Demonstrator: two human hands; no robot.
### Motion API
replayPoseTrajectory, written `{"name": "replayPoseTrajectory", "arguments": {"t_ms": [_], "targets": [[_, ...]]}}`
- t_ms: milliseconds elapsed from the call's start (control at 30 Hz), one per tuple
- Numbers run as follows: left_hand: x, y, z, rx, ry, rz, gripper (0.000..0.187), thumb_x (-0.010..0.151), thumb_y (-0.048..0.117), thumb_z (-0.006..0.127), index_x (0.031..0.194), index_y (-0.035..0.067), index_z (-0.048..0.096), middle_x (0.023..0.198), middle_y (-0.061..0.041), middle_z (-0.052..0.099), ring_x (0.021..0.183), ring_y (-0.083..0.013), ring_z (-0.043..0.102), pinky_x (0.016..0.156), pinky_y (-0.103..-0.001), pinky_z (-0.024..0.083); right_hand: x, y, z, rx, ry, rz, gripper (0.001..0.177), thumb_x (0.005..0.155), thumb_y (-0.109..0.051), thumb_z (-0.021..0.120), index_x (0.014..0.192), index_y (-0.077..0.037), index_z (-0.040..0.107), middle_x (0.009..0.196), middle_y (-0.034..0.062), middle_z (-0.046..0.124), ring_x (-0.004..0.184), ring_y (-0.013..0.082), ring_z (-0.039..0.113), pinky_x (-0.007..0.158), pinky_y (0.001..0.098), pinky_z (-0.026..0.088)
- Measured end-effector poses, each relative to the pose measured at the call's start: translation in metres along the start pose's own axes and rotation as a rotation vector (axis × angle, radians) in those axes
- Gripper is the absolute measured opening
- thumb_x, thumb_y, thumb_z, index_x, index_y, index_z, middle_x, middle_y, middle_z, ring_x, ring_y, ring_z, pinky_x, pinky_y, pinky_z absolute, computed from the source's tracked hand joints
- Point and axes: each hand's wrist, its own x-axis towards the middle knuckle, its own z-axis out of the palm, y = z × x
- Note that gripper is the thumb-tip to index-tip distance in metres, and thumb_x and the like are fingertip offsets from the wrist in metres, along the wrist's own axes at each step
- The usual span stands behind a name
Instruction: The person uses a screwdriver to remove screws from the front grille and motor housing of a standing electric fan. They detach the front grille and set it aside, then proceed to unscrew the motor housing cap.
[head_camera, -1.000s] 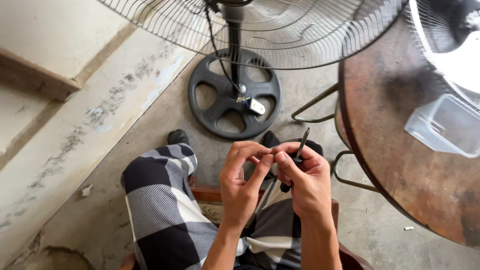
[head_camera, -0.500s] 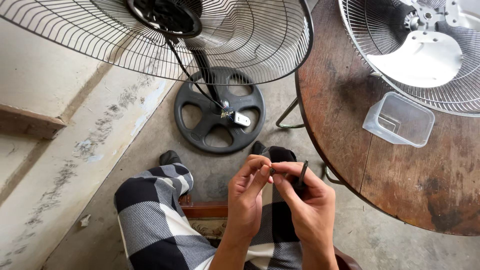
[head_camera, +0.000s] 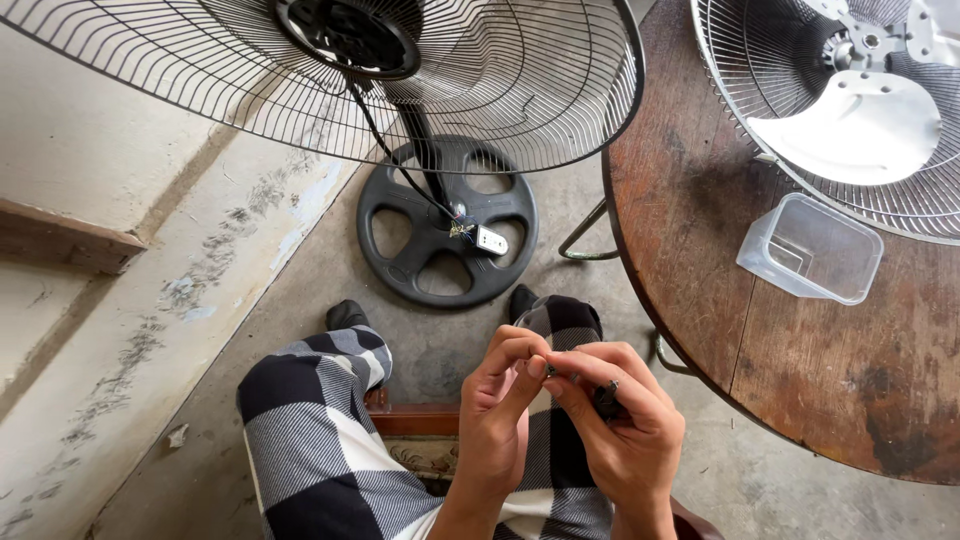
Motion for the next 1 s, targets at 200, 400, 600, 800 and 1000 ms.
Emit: {"name": "replayPoseTrajectory", "arguments": {"t_ms": [200,400,600,800,1000], "targets": [[0.001,0.005,-0.001,-0.004,0.004,0.001,0.015,0.102,0.017,0.067,0.102,0.003,0.067,0.106,-0.002,0.057,0.104,-0.0140,0.053,0.103,-0.035,0.039,0.004,0.002,0.003,-0.050,0.008,-0.064,0.023,0.083,0.003,0.080,0.105,-0.002,0.076,0.097,0.0058,0.069,0.084,0.0104,0.064,0.073,0.0215,0.051],[0.002,0.009,-0.002,0.080,-0.011,0.010,0.016,0.104,0.016,0.064,0.103,0.001,0.068,0.106,-0.003,0.057,0.101,-0.0134,0.054,0.097,-0.032,0.043,0.006,0.004,0.003,-0.095,0.011,-0.070,0.023,0.082,0.004,0.080,0.104,-0.002,0.077,0.096,0.0053,0.069,0.080,0.0095,0.063,0.069,0.0218,0.052],[0.002,0.014,-0.001,0.200,-0.043,0.024,0.015,0.104,0.010,0.062,0.106,-0.002,0.070,0.105,-0.004,0.058,0.099,-0.0126,0.055,0.091,-0.028,0.045,0.008,0.008,-0.004,-0.094,0.035,-0.070,0.025,0.079,0.004,0.082,0.102,-0.003,0.076,0.095,0.0047,0.068,0.078,0.0085,0.061,0.067,0.0217,0.049],[0.004,0.009,0.009,0.207,-0.077,0.037,0.013,0.102,0.007,0.065,0.106,-0.003,0.072,0.103,-0.005,0.060,0.098,-0.0135,0.058,0.091,-0.029,0.048,0.010,0.011,-0.017,-0.106,0.075,-0.079,0.027,0.077,0.004,0.083,0.102,-0.003,0.076,0.095,0.0042,0.067,0.080,0.0088,0.061,0.068,0.0219,0.049],[0.014,0.002,0.023,0.229,-0.074,0.011,0.011,0.099,0.005,0.070,0.103,-0.004,0.074,0.099,-0.007,0.063,0.094,-0.0143,0.059,0.087,-0.029,0.048,0.014,0.016,-0.033,-0.132,0.093,-0.084,0.028,0.077,0.003,0.083,0.104,-0.003,0.077,0.096,0.0047,0.067,0.079,0.0088,0.061,0.065,0.0221,0.049]]}}
